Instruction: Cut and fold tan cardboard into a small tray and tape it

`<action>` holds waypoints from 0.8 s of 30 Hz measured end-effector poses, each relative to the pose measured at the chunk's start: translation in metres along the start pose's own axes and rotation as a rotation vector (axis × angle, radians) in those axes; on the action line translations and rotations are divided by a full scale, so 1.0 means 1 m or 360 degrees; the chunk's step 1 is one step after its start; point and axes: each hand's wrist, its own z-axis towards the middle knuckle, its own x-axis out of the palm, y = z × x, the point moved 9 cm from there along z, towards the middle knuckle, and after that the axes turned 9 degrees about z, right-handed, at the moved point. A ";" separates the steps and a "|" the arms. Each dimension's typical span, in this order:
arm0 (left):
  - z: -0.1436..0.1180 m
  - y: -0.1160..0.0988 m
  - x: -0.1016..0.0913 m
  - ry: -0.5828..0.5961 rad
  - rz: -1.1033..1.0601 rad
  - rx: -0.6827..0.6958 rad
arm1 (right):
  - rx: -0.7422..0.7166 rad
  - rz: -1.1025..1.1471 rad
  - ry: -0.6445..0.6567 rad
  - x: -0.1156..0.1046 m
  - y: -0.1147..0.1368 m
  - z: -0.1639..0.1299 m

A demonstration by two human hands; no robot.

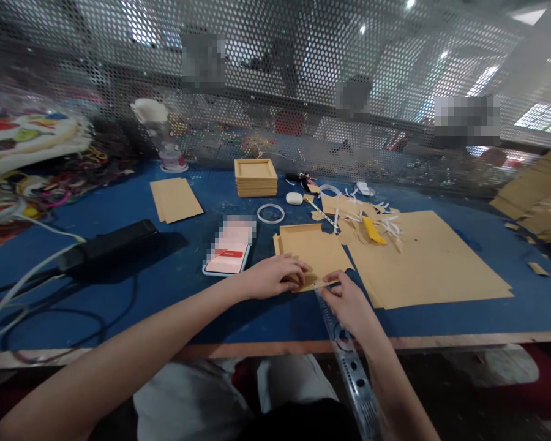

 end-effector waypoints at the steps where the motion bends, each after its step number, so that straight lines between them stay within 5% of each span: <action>1: 0.000 0.000 0.000 0.0000 0.0000 0.0003 | 0.0007 0.0009 0.0000 -0.001 0.000 0.000; 24: -0.003 0.001 0.000 -0.0013 -0.0030 -0.0040 | 0.0064 -0.0088 -0.0159 -0.059 -0.026 0.012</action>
